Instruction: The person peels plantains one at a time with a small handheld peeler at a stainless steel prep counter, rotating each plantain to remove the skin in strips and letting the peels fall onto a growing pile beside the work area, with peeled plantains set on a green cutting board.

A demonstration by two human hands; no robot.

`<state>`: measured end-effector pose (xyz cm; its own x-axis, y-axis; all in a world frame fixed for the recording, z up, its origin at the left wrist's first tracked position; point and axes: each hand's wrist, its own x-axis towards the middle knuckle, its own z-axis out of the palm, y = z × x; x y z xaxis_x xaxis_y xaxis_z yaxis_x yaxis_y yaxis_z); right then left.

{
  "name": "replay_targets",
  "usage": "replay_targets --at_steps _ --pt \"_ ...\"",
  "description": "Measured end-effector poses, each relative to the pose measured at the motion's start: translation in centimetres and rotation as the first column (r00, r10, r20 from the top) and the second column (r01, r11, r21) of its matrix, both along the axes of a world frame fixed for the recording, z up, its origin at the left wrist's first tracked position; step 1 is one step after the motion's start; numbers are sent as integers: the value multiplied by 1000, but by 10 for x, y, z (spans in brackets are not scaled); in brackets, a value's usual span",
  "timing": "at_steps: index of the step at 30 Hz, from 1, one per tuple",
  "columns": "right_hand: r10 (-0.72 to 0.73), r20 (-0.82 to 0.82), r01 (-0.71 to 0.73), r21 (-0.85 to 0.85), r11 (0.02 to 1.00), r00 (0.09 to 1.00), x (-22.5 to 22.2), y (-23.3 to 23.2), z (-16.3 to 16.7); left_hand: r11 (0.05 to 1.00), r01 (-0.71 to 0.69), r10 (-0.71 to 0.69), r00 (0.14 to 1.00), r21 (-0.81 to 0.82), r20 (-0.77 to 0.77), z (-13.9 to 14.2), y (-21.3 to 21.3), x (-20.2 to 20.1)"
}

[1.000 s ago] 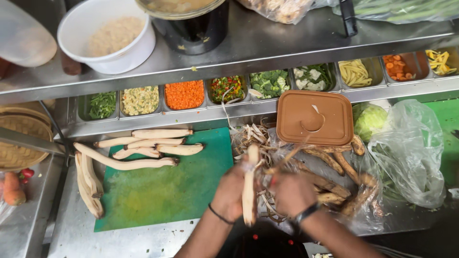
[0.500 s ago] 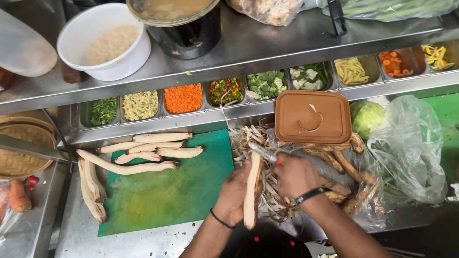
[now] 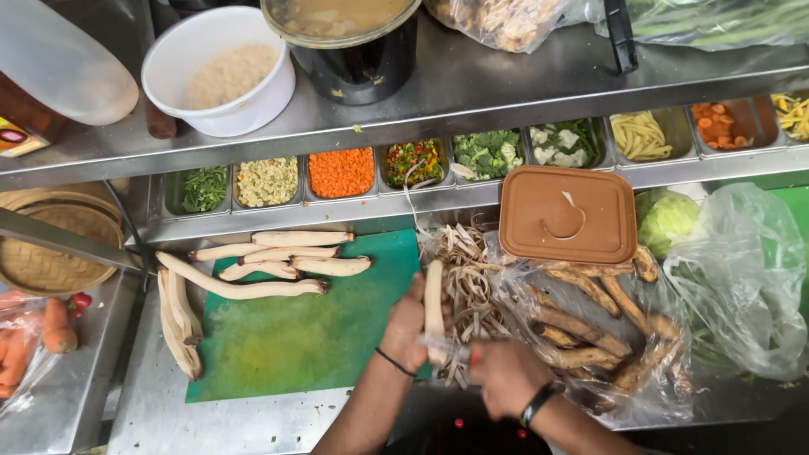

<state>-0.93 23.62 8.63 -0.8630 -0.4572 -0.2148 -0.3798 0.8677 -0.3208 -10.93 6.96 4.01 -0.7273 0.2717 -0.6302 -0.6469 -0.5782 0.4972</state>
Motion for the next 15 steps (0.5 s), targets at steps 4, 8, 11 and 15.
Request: replay_targets --at_steps 4,8,11,15 --pt "-197 -139 219 170 961 971 -41 20 2 995 87 -93 990 -57 -108 33 2 18" --pt "-287 -246 321 111 940 926 -67 29 7 980 174 -160 977 95 -140 42 3 29" --pt "-211 -208 243 146 959 955 -54 13 8 987 133 -123 986 87 -111 26 2 22" --pt "-9 101 14 -40 999 995 7 -21 1 994 -2 6 999 105 -38 2 -4 -8"
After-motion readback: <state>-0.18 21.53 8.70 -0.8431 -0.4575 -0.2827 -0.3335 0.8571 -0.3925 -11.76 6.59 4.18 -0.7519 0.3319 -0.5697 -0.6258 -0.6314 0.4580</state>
